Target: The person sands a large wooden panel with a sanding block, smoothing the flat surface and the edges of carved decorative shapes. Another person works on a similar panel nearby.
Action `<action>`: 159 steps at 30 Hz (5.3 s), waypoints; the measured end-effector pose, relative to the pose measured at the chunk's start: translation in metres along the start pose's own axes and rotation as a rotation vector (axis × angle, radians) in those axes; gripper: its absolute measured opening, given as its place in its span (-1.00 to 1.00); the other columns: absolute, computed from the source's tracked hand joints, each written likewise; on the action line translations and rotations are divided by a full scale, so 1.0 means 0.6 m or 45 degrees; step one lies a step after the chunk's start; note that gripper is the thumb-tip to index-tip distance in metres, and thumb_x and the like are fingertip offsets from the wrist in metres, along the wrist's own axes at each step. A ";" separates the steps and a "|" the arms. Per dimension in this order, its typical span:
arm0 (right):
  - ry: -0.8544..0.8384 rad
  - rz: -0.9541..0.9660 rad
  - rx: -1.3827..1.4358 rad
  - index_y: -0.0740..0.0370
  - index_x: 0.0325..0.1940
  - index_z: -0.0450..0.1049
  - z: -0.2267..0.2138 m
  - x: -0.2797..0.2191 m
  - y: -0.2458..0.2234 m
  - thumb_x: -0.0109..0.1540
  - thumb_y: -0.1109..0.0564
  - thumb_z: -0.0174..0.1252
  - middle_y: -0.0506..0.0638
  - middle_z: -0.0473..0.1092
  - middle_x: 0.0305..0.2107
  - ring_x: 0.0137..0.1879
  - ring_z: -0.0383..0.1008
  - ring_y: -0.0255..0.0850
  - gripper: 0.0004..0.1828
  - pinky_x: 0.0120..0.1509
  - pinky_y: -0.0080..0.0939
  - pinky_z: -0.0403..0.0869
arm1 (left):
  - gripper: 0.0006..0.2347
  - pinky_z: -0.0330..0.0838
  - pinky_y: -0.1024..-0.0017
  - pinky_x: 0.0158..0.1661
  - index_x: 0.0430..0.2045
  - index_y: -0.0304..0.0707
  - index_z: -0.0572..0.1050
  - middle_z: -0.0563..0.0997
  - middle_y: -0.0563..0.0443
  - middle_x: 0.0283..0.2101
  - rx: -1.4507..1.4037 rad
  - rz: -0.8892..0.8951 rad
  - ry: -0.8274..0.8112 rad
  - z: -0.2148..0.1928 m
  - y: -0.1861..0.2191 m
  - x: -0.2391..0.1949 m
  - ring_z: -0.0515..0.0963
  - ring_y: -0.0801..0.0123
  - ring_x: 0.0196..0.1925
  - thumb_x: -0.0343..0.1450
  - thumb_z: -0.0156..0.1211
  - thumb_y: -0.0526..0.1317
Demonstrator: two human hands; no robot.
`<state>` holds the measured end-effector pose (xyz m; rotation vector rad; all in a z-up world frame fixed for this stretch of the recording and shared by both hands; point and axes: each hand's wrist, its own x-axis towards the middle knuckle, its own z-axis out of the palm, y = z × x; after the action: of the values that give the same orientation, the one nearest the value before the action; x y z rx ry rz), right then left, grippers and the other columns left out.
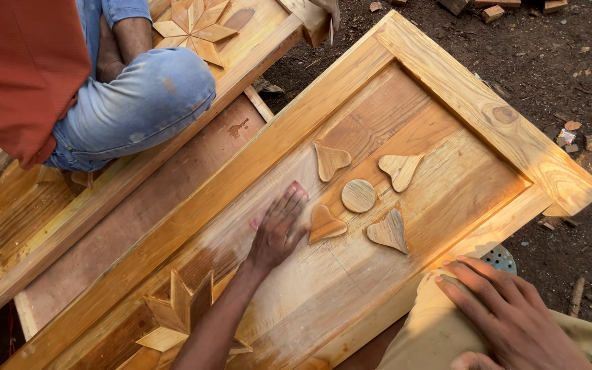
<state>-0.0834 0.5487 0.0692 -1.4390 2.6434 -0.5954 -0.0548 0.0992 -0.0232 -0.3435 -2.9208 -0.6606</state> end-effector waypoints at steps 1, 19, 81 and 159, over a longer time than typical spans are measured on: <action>0.004 -0.007 0.006 0.12 0.37 0.12 0.002 -0.002 -0.003 0.16 -0.67 -0.32 0.19 0.11 0.30 0.46 0.02 0.10 0.01 0.35 0.20 0.07 | -0.48 0.00 0.06 0.48 0.31 -0.38 0.33 0.34 -0.19 0.44 -0.028 -0.045 -0.010 -0.002 0.027 -0.041 0.18 0.08 0.55 0.48 0.23 -0.09; -0.077 0.053 0.045 0.22 0.37 0.18 -0.062 0.026 -0.042 0.16 -0.59 -0.19 0.26 0.12 0.29 0.47 0.04 0.16 0.00 0.43 0.22 0.07 | -0.34 -0.13 0.10 0.48 0.37 -0.54 0.18 0.22 -0.34 0.46 0.036 -0.423 0.160 0.070 0.112 -0.018 0.04 0.00 0.58 0.54 0.03 0.12; -0.076 0.120 0.055 0.12 0.47 0.06 -0.066 0.000 -0.047 0.25 -0.51 -0.31 0.17 0.05 0.36 0.52 -0.07 0.11 -0.10 0.45 0.21 0.07 | -0.42 -0.14 0.10 0.53 0.42 -0.27 0.19 0.18 -0.11 0.54 0.086 -0.343 0.044 0.046 0.025 0.053 0.00 0.16 0.63 0.61 -0.24 0.16; -0.128 0.160 0.044 -0.08 0.60 -0.06 -0.055 -0.026 -0.033 0.19 -0.52 -0.42 0.09 -0.12 0.52 0.59 -0.19 0.15 -0.03 0.53 0.31 -0.05 | -0.25 -0.29 0.11 0.51 0.49 -0.21 0.02 0.05 -0.06 0.56 0.006 -0.582 -0.028 0.060 0.124 -0.046 -0.08 0.22 0.61 0.50 -0.39 0.35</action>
<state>-0.0669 0.5620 0.1052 -1.2477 2.6075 -0.5390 -0.0126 0.1750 -0.0298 0.3324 -3.0395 -0.7029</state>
